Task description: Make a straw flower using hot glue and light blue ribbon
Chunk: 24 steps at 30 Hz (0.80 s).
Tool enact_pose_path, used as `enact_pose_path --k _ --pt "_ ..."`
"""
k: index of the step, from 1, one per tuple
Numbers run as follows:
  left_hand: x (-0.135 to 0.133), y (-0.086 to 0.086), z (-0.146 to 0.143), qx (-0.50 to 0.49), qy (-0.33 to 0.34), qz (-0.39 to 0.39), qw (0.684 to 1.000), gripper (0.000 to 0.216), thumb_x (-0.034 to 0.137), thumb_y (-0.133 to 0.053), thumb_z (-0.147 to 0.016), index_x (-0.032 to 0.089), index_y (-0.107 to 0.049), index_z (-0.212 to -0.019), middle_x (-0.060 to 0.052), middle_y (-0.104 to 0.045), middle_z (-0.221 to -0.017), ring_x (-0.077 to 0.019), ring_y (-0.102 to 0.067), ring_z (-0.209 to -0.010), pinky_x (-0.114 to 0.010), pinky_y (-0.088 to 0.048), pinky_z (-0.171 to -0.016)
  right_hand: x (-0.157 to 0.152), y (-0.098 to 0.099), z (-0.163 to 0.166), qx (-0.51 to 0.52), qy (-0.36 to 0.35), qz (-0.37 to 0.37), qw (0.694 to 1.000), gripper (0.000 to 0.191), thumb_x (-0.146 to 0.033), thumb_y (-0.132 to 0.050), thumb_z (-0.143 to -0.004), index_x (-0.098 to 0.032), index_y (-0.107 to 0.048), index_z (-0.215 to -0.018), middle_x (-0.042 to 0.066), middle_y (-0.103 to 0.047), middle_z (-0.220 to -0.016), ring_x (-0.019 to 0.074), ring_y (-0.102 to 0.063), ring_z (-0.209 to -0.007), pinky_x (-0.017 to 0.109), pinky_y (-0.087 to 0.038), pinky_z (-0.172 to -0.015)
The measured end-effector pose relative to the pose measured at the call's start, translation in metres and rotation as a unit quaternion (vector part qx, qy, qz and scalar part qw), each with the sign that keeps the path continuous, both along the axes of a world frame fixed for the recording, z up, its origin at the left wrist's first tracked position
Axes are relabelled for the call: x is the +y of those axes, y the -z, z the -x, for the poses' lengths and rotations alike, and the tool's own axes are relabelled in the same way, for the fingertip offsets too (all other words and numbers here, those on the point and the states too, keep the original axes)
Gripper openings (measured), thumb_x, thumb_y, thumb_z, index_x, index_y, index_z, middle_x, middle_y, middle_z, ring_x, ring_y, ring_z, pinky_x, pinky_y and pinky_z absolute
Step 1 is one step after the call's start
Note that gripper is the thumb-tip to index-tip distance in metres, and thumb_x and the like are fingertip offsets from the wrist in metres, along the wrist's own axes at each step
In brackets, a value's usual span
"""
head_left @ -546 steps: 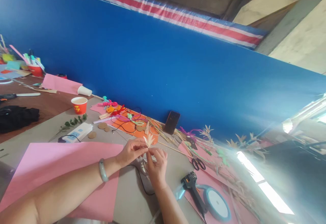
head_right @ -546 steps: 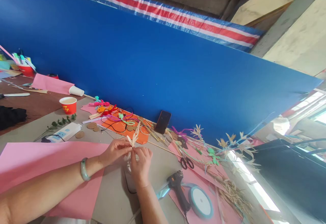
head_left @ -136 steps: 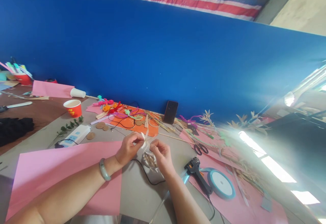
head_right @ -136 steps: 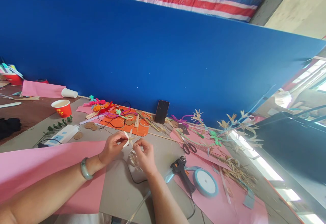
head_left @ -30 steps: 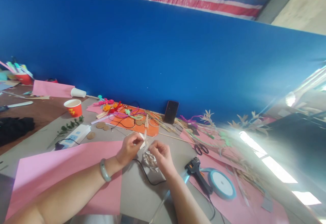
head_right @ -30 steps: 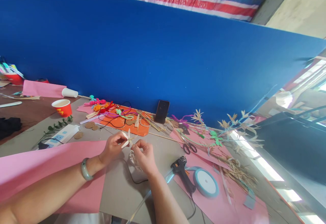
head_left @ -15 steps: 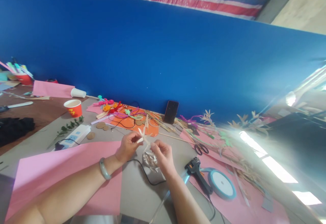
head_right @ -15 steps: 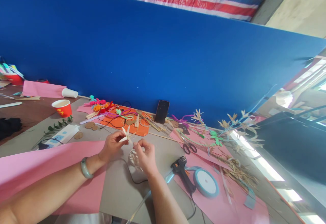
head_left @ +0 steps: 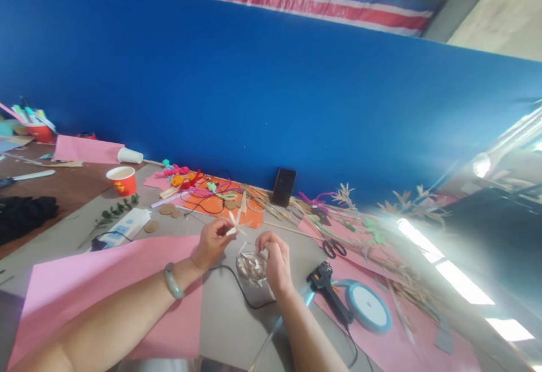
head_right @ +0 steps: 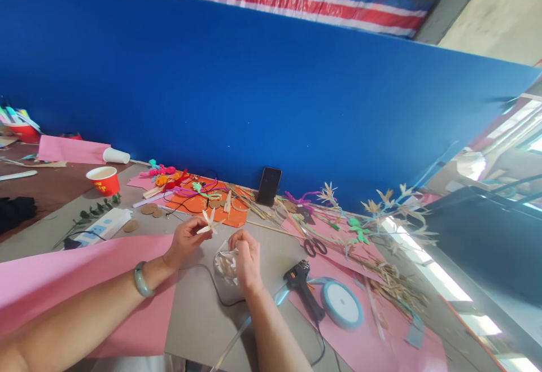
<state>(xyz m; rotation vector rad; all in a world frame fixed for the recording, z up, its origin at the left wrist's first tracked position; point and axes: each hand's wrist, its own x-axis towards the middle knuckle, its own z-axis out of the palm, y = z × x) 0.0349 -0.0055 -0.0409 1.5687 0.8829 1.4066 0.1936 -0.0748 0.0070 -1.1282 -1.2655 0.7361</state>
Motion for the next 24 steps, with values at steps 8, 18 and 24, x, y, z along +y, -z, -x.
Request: enact_pose_path --k 8,18,24 --pt "-0.005 -0.007 0.001 0.017 0.001 0.0 1.0 0.024 0.038 -0.068 -0.077 0.015 -0.06 -0.077 0.001 -0.058 -0.063 -0.0104 -0.054 -0.055 -0.021 -0.041 -0.052 0.0 -0.008 0.002 -0.002 -0.007 0.009 1.0 0.03 -0.034 -0.043 -0.087 -0.021 -0.05 -0.061 0.0 -0.053 -0.06 0.0149 -0.047 -0.06 0.027 -0.041 -0.065" --pt "-0.009 -0.011 0.0 0.006 0.004 0.018 1.0 0.023 0.038 -0.068 -0.077 0.016 -0.062 -0.076 0.0 -0.06 -0.065 -0.0108 -0.055 -0.057 -0.02 -0.043 -0.053 0.009 0.005 -0.003 0.133 -0.068 0.051 0.987 0.022 -0.036 -0.071 -0.072 -0.019 -0.061 -0.062 0.003 -0.065 -0.068 0.0172 -0.057 -0.07 0.03 -0.044 -0.073" --pt "-0.012 -0.015 -0.001 -0.012 0.028 0.038 0.999 0.021 0.037 -0.068 -0.077 0.016 -0.063 -0.077 0.001 -0.058 -0.064 -0.0101 -0.054 -0.054 -0.021 -0.043 -0.052 0.009 0.006 -0.005 0.13 -0.05 0.054 0.989 0.019 -0.032 -0.072 -0.069 -0.019 -0.061 -0.062 0.001 -0.063 -0.063 0.0154 -0.056 -0.064 0.029 -0.044 -0.068"
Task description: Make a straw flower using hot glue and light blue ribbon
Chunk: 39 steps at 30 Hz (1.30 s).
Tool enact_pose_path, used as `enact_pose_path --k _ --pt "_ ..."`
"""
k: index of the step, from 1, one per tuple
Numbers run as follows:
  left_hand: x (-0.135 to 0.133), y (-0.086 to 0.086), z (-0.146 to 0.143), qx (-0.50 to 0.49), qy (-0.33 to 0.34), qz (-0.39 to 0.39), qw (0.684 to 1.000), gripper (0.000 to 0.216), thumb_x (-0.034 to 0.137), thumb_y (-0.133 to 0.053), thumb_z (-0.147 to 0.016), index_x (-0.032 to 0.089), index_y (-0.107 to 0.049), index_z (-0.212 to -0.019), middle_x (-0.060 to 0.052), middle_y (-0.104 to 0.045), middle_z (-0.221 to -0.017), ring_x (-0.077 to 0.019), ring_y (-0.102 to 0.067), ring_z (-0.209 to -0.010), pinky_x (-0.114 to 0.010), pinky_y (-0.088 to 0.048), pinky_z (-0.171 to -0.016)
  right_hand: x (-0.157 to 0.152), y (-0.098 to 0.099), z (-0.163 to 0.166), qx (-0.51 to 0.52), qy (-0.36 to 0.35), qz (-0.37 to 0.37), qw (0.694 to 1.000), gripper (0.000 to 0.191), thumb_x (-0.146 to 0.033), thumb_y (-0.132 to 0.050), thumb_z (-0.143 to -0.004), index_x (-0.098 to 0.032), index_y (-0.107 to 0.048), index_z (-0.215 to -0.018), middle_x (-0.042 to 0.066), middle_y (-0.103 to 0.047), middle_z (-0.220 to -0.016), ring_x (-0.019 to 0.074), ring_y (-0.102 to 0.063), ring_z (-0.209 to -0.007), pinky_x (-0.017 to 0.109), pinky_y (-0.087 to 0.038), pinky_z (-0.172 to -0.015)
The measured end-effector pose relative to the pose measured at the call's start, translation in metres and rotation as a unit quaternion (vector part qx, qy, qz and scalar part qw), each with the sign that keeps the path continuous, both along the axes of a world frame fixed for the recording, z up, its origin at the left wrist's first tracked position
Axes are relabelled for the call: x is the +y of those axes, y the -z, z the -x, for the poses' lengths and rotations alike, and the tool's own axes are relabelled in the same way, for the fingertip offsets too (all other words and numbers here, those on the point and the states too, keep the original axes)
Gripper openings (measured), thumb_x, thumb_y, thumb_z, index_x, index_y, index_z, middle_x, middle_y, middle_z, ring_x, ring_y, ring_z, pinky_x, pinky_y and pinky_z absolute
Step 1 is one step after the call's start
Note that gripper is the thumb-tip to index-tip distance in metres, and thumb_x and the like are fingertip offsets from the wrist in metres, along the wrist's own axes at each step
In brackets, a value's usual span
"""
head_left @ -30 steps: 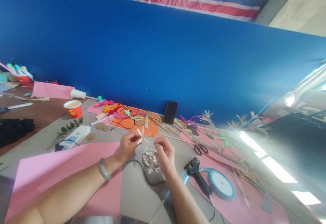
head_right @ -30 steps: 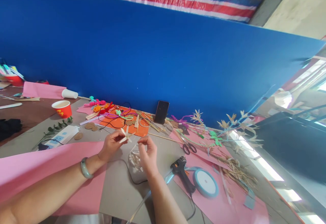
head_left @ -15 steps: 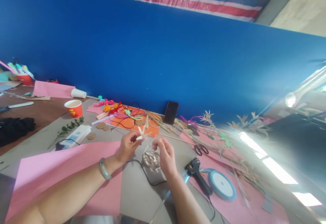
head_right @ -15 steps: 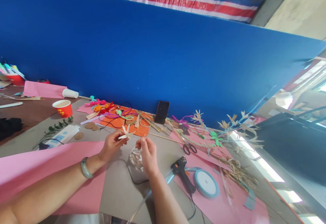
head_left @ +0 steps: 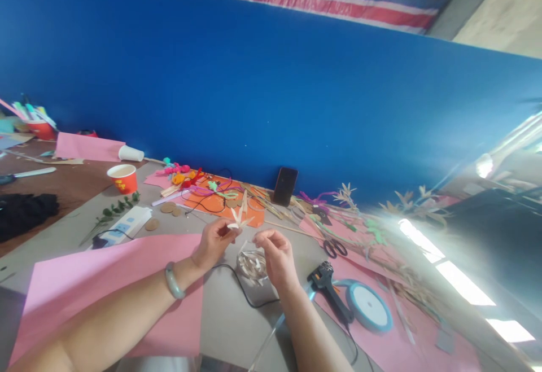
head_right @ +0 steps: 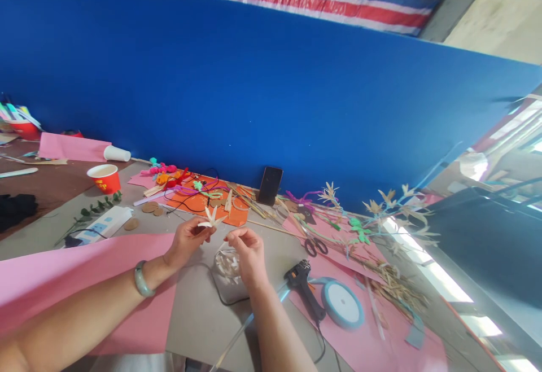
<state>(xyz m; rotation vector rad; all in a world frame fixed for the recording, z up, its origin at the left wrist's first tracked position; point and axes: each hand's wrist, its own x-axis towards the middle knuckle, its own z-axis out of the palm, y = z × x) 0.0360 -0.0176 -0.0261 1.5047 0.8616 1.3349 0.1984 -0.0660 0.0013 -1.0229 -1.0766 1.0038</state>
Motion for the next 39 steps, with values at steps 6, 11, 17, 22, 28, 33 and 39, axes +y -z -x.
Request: enact_pose_path --k 6,11,17,22,28,33,39 --pt "-0.004 -0.012 -0.002 -0.049 0.078 0.033 0.995 0.024 0.037 -0.069 -0.076 0.014 -0.064 -0.071 0.0 -0.056 -0.068 -0.0077 -0.048 -0.051 -0.021 -0.041 -0.049 -0.003 -0.002 0.007 -0.176 0.049 -0.005 0.983 0.015 -0.033 -0.072 -0.07 -0.019 -0.069 -0.075 0.003 -0.069 -0.072 0.0184 -0.059 -0.07 0.032 -0.046 -0.074" --pt "-0.006 -0.017 -0.004 -0.083 0.138 0.067 0.985 0.023 0.036 -0.069 -0.076 0.013 -0.066 -0.071 -0.001 -0.056 -0.072 -0.0059 -0.046 -0.049 -0.02 -0.035 -0.044 -0.005 -0.004 0.014 -0.253 0.049 -0.02 0.966 0.011 -0.031 -0.069 -0.072 -0.02 -0.071 -0.073 0.003 -0.069 -0.07 0.0186 -0.059 -0.067 0.033 -0.045 -0.073" --pt "-0.007 -0.016 -0.003 -0.046 0.155 0.073 0.984 0.026 0.039 -0.064 -0.079 0.014 -0.068 -0.075 -0.003 -0.061 -0.076 -0.0058 -0.048 -0.048 -0.02 -0.035 -0.043 -0.003 -0.002 0.012 -0.256 0.061 -0.024 0.964 0.013 -0.029 -0.066 -0.074 -0.021 -0.069 -0.064 0.002 -0.068 -0.064 0.0182 -0.059 -0.063 0.032 -0.044 -0.072" --pt "-0.002 -0.01 -0.003 -0.025 0.108 0.082 0.99 0.03 0.043 -0.063 -0.079 0.015 -0.07 -0.087 -0.006 -0.067 -0.088 -0.0062 -0.05 -0.047 -0.02 -0.037 -0.043 -0.002 0.002 0.009 -0.229 0.075 -0.012 0.97 0.014 -0.031 -0.067 -0.074 -0.02 -0.07 -0.067 0.002 -0.07 -0.067 0.0184 -0.062 -0.066 0.03 -0.046 -0.071" --pt "0.003 -0.003 0.0 0.024 0.022 0.076 0.997 0.026 0.04 -0.072 -0.072 0.014 -0.066 -0.074 0.004 -0.052 -0.048 -0.0091 -0.048 -0.047 -0.021 -0.038 -0.05 0.0 0.005 0.006 -0.211 0.091 0.001 0.973 0.016 -0.033 -0.068 -0.073 -0.018 -0.072 -0.071 0.003 -0.072 -0.07 0.0192 -0.064 -0.068 0.031 -0.048 -0.072" --pt "-0.002 -0.008 0.0 -0.004 0.06 0.058 0.997 0.037 0.045 -0.057 -0.084 0.014 -0.065 -0.066 0.001 -0.054 -0.053 -0.0089 -0.049 -0.049 -0.021 -0.039 -0.051 0.0 0.003 0.007 -0.218 0.098 -0.002 0.971 0.016 -0.033 -0.069 -0.071 -0.018 -0.071 -0.067 0.003 -0.072 -0.067 0.0193 -0.065 -0.067 0.03 -0.049 -0.07" --pt "-0.007 -0.011 -0.003 -0.014 0.09 0.036 0.995 0.028 0.039 -0.074 -0.071 0.013 -0.071 -0.081 -0.007 -0.066 -0.085 -0.0091 -0.052 -0.057 -0.022 -0.042 -0.053 -0.002 0.003 0.012 -0.251 0.081 -0.014 0.965 0.021 -0.036 -0.068 -0.073 -0.017 -0.068 -0.063 0.002 -0.069 -0.061 0.0169 -0.061 -0.059 0.027 -0.046 -0.063"
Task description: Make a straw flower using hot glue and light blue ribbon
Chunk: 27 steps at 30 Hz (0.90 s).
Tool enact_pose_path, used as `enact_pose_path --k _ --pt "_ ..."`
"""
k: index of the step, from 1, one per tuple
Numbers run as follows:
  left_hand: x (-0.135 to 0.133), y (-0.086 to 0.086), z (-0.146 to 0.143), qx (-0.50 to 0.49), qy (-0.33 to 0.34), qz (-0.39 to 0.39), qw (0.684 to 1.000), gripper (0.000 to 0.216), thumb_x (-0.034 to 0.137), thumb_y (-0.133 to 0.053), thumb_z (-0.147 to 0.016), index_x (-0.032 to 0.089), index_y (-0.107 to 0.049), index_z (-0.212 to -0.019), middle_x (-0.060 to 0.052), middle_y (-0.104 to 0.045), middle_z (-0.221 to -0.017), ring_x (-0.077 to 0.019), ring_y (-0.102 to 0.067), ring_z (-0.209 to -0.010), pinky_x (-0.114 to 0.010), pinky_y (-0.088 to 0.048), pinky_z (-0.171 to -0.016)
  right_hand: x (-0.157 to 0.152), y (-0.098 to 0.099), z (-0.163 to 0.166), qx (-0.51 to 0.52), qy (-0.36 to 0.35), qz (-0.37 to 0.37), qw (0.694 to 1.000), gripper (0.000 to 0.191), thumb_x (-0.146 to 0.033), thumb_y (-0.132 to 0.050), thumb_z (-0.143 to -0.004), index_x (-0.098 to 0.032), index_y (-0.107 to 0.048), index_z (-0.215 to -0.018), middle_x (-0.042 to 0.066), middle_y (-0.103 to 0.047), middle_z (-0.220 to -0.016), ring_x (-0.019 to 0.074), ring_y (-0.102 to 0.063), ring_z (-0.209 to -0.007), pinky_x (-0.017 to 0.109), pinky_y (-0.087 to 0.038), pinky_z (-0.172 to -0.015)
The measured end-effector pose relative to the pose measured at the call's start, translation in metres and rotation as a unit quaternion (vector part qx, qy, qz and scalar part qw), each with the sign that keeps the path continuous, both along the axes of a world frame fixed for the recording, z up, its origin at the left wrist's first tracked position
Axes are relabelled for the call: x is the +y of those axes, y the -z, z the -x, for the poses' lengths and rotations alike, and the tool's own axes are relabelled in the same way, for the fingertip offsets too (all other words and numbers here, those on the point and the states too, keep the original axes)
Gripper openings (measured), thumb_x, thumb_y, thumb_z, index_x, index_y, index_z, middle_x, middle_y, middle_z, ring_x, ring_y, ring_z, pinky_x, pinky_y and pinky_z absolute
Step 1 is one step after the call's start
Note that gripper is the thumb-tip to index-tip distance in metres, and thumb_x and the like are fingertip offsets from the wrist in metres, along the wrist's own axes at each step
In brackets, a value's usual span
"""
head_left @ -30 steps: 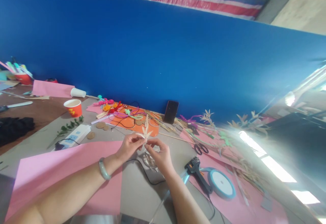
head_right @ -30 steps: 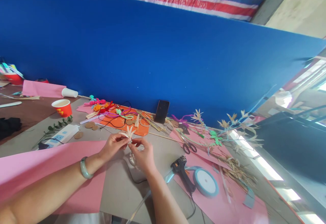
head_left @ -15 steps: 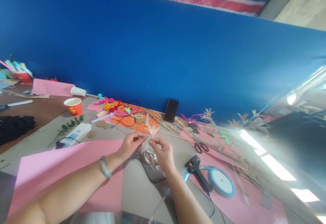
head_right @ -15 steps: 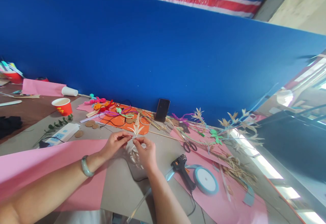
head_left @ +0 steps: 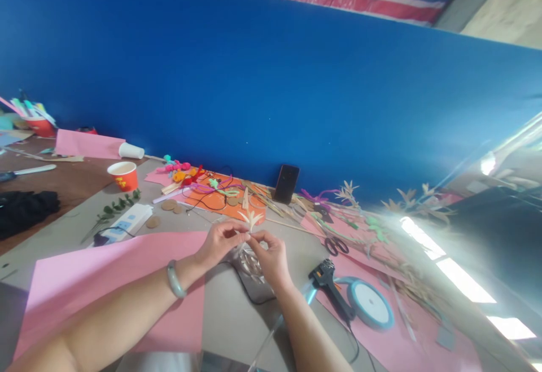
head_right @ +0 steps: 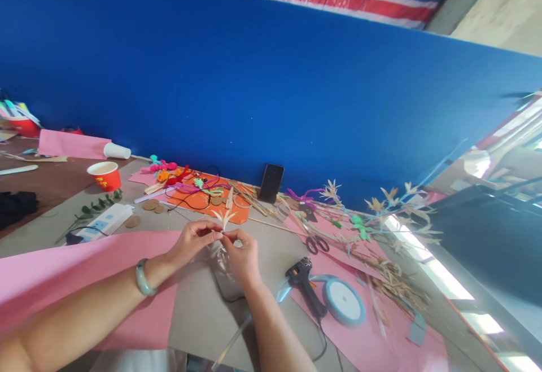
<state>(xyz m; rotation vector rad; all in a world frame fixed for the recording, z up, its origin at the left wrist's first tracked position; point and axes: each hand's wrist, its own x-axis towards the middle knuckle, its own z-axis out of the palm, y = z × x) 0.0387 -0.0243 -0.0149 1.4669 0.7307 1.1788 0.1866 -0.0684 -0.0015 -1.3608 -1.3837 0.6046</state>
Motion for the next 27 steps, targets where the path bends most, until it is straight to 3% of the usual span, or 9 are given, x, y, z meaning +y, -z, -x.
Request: enact_pose_path --k 6,27 --pt "-0.0027 -0.0016 -0.0004 0.005 -0.02 -0.043 0.999 0.023 0.035 -0.072 -0.074 0.013 -0.067 -0.068 -0.004 -0.062 -0.072 -0.0109 -0.053 -0.062 -0.022 -0.042 -0.057 -0.0012 0.0053 0.0056 -0.045 -0.005 -0.011 0.999 0.025 -0.036 -0.065 -0.076 -0.017 -0.066 -0.059 0.001 -0.066 -0.056 0.0155 -0.059 -0.057 0.025 -0.043 -0.059" --pt "-0.0039 -0.0011 -0.0011 0.005 -0.026 -0.041 0.999 0.021 0.033 -0.063 -0.081 0.014 -0.066 -0.071 -0.004 -0.062 -0.082 -0.0084 -0.051 -0.056 -0.021 -0.042 -0.052 -0.0022 0.0006 0.0067 -0.055 -0.007 -0.019 0.998 0.016 -0.028 -0.066 -0.075 -0.019 -0.07 -0.063 0.002 -0.07 -0.061 0.0178 -0.063 -0.06 0.028 -0.046 -0.067"
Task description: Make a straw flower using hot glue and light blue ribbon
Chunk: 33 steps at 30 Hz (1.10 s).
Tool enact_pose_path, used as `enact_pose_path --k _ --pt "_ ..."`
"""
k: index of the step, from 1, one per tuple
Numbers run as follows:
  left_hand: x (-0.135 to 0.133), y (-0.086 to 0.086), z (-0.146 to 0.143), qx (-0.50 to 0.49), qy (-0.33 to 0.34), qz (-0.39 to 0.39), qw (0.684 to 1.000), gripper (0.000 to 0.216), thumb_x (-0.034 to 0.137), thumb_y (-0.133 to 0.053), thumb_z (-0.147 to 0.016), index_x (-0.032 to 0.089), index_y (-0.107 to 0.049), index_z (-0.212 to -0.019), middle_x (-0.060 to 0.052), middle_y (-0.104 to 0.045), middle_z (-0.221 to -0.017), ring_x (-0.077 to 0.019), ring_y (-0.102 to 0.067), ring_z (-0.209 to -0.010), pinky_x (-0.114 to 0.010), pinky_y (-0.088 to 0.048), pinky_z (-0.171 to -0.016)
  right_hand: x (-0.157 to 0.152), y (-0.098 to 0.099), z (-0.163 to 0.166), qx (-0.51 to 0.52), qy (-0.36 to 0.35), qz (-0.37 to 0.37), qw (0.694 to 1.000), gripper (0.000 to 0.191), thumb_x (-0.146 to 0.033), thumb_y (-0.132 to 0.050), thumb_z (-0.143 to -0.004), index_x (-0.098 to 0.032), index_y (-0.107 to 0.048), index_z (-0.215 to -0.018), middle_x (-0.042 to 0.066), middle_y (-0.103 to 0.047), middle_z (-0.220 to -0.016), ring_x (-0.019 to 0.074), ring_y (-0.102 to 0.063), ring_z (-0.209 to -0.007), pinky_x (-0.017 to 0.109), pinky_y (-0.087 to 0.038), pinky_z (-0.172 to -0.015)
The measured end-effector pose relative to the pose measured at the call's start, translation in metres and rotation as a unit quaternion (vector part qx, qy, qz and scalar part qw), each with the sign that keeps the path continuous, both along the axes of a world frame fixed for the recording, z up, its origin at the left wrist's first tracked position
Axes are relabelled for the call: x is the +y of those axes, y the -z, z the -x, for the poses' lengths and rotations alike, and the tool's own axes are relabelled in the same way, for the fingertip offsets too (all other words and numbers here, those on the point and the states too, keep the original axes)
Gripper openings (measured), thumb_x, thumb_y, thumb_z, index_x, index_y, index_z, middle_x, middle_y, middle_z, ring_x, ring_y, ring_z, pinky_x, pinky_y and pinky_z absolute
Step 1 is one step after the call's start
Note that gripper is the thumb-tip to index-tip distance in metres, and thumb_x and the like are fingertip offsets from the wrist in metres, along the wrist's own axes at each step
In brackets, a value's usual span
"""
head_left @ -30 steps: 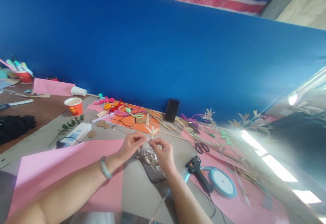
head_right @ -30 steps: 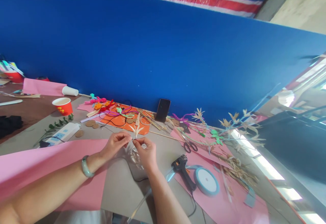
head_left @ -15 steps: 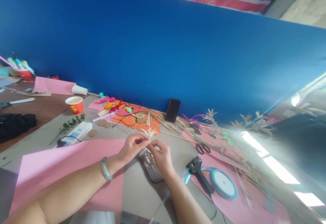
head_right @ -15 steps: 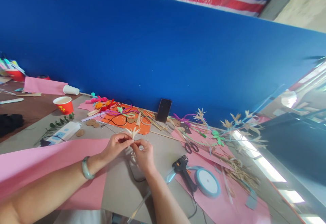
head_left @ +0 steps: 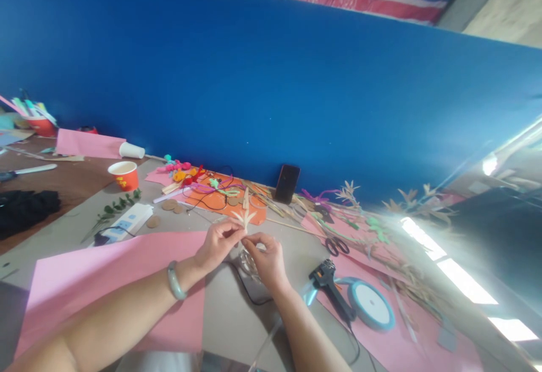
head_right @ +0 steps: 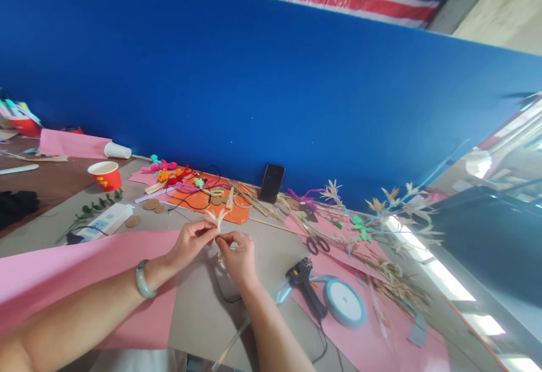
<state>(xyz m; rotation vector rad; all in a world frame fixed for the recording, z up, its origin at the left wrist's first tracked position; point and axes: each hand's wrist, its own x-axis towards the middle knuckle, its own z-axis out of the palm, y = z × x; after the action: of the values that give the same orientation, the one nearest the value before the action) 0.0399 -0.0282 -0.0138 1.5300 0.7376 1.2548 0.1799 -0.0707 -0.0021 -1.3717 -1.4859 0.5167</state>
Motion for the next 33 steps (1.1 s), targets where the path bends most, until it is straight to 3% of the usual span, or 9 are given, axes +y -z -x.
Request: enact_pose_path --k 7,13,19,28,33 --pt "-0.0007 -0.0011 0.0007 0.009 0.022 0.027 0.999 0.035 0.04 -0.054 -0.086 0.013 -0.066 -0.067 -0.007 -0.064 -0.084 -0.0103 -0.054 -0.061 -0.021 -0.044 -0.055 -0.0012 -0.0031 -0.0003 0.038 -0.022 0.018 0.999 0.018 -0.029 -0.063 -0.077 -0.018 -0.071 -0.065 0.001 -0.071 -0.063 0.0163 -0.063 -0.06 0.026 -0.047 -0.066" --pt "0.0019 0.0007 0.0004 -0.013 0.037 0.033 0.999 0.026 0.039 -0.064 -0.079 0.013 -0.067 -0.075 -0.006 -0.061 -0.087 -0.0088 -0.051 -0.058 -0.022 -0.044 -0.054 -0.0021 -0.0026 0.0006 0.044 -0.022 0.029 0.998 0.022 -0.034 -0.064 -0.077 -0.018 -0.069 -0.063 0.002 -0.07 -0.062 0.0172 -0.063 -0.061 0.026 -0.047 -0.064" --pt "0.0003 -0.0012 0.0007 0.008 0.01 -0.014 1.0 0.023 0.034 -0.064 -0.081 0.014 -0.067 -0.072 -0.004 -0.06 -0.079 -0.0087 -0.051 -0.058 -0.021 -0.043 -0.054 -0.0009 -0.0015 0.0014 0.027 -0.026 0.015 0.999 0.021 -0.032 -0.063 -0.077 -0.019 -0.069 -0.062 0.001 -0.069 -0.059 0.017 -0.062 -0.058 0.026 -0.047 -0.062" --pt "0.0007 -0.0011 0.002 0.005 0.004 -0.084 0.996 0.017 0.03 -0.065 -0.081 0.015 -0.066 -0.073 -0.004 -0.06 -0.079 -0.0145 -0.057 -0.075 -0.025 -0.047 -0.069 0.0017 0.0018 0.001 -0.003 -0.016 -0.013 1.0 0.019 -0.031 -0.063 -0.077 -0.019 -0.068 -0.063 0.001 -0.069 -0.061 0.0175 -0.063 -0.059 0.028 -0.047 -0.067" --pt "0.0027 0.0003 0.0038 0.007 -0.011 -0.094 0.995 0.017 0.03 -0.066 -0.08 0.015 -0.064 -0.072 -0.004 -0.059 -0.075 -0.0145 -0.057 -0.073 -0.024 -0.046 -0.067 0.0018 0.0032 -0.001 -0.005 -0.002 -0.011 1.0 0.011 -0.025 -0.062 -0.073 -0.019 -0.071 -0.075 0.002 -0.071 -0.068 0.019 -0.064 -0.065 0.031 -0.048 -0.072"
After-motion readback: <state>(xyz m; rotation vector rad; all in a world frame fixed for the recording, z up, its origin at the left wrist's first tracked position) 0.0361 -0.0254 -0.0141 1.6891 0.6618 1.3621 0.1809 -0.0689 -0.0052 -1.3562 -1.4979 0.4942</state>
